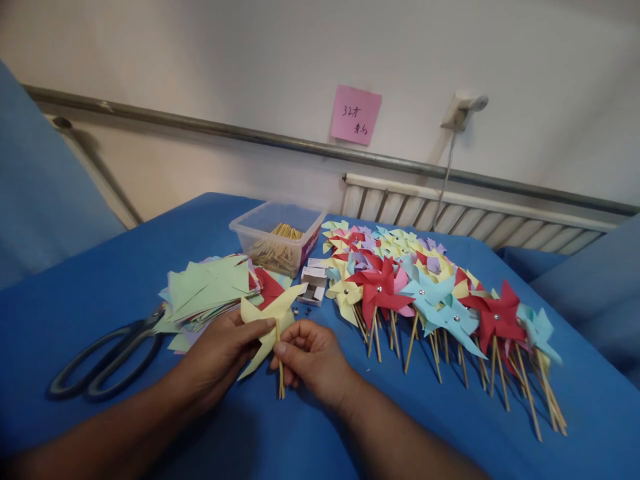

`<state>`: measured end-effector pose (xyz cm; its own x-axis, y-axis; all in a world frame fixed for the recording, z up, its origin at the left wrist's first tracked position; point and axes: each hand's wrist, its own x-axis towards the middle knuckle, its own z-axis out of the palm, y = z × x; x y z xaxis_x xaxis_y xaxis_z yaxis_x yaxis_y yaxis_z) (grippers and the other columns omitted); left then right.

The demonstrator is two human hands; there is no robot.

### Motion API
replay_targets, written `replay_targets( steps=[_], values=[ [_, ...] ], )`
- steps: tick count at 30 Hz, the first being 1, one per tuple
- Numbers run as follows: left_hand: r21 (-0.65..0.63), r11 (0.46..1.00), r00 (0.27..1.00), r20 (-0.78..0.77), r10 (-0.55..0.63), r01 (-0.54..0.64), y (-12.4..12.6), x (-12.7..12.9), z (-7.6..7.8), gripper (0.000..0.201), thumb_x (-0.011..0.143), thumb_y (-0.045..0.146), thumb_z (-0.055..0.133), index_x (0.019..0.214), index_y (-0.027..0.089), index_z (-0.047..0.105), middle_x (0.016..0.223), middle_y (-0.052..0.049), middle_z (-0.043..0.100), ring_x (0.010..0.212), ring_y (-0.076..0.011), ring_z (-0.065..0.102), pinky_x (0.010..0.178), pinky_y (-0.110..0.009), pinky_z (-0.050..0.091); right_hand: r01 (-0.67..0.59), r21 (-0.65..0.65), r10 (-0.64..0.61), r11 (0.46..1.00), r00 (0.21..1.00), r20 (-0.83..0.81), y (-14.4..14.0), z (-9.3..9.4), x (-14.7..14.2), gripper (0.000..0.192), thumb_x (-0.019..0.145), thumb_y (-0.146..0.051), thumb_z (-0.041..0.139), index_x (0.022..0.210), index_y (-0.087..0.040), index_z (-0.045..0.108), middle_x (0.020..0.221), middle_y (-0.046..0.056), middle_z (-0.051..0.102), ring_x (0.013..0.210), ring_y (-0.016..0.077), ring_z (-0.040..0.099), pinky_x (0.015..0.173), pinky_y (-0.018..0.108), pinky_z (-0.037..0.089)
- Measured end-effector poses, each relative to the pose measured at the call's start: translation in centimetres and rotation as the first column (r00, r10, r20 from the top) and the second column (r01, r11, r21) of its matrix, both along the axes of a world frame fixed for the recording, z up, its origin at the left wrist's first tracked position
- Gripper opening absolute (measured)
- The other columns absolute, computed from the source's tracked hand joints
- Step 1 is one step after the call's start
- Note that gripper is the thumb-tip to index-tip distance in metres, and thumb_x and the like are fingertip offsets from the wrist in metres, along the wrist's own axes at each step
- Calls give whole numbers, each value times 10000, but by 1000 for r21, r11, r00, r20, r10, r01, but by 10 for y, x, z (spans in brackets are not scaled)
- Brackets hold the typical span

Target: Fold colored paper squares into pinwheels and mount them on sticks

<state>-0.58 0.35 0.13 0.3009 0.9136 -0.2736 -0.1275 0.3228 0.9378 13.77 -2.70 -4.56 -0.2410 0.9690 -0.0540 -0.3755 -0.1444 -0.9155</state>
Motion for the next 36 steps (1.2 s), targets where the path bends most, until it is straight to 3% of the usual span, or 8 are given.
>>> replay_targets(
  steps=[7,17,29,33,36],
  values=[
    [-17,1000,1000,9,13,-13,0,1,-1,169,723,267,695,824,148,629,667,-17,661,584,-179,631,541,-265,458,-1,-22,1,1000,999,44,0,4,0,395,695,-489,786,730,-170,555,586,-37,652,372,40,484,377,155,354],
    [4,1000,1000,28,10,-10,0,1,-4,166,723,232,678,853,138,634,685,-13,641,552,-144,563,574,-289,473,24,-67,-21,997,999,50,1,5,-1,445,618,-503,823,721,-161,558,544,-50,639,333,32,468,339,142,360],
    [-4,999,999,6,32,-32,2,1,-1,178,710,262,704,824,151,623,671,0,643,584,-157,582,567,-268,439,16,-28,-15,999,1000,17,0,3,-1,386,677,-472,802,709,-160,578,451,-64,594,295,48,462,318,144,350],
    [-14,997,997,-10,72,-72,3,1,1,217,679,272,731,840,164,635,683,5,667,593,-166,601,575,-264,436,170,90,-161,981,982,-97,-5,6,0,308,783,-429,740,731,-172,578,410,-82,552,306,45,447,346,141,351],
    [-33,997,997,-34,63,-64,3,2,2,225,662,286,737,821,157,644,638,7,657,587,-181,609,576,-274,437,259,109,-243,960,960,-142,-9,13,1,301,829,-427,699,739,-183,547,417,-88,544,287,38,430,325,128,303]
  ],
)
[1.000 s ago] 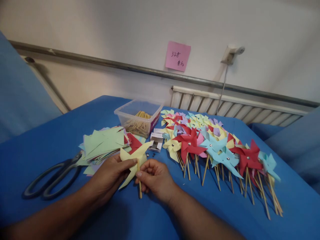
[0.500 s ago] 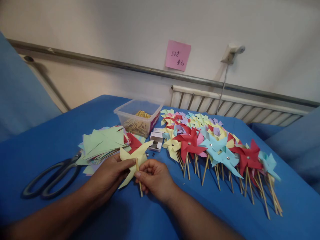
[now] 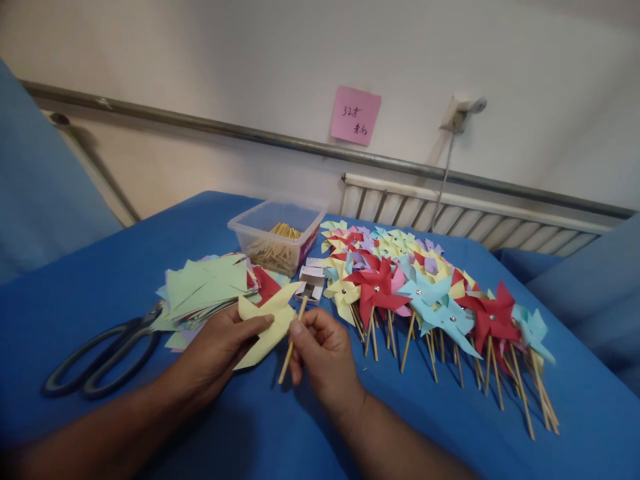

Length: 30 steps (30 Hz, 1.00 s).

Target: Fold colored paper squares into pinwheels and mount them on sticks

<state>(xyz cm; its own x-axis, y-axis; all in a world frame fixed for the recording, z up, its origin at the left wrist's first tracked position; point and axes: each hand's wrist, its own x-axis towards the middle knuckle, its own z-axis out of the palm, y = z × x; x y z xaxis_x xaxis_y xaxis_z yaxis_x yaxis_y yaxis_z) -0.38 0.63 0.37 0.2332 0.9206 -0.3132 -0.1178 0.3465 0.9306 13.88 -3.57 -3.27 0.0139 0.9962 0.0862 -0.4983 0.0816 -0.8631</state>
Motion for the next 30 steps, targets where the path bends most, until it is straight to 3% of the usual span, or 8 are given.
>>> replay_targets(
  steps=[10,19,25,30],
  values=[
    [23,999,999,25,-42,41,0,-1,-4,227,681,290,717,837,154,625,639,1,647,574,-190,609,543,-276,411,149,11,-149,989,989,16,-5,7,-4,273,798,-351,742,795,-208,511,566,-59,649,386,67,551,394,152,419],
    [16,1000,999,42,25,-26,-1,-2,0,235,673,281,731,859,157,656,714,-15,700,613,-170,613,591,-267,449,214,32,-214,976,927,307,-8,2,-4,203,745,-328,767,727,-173,636,566,-38,614,494,90,576,509,205,459],
    [34,999,999,18,41,-42,-1,-1,0,229,643,275,743,812,152,648,646,5,661,620,-183,619,579,-267,452,115,30,-117,993,892,436,-7,-6,-7,170,813,-338,689,777,-184,628,617,-32,596,488,86,495,464,205,393],
    [27,999,999,20,45,-45,0,-1,-1,223,626,282,748,777,164,634,605,26,631,571,-169,592,556,-264,440,47,39,-59,998,891,451,-8,-6,-7,201,862,-378,634,802,-186,621,621,-39,542,509,82,425,461,200,336]
  ],
)
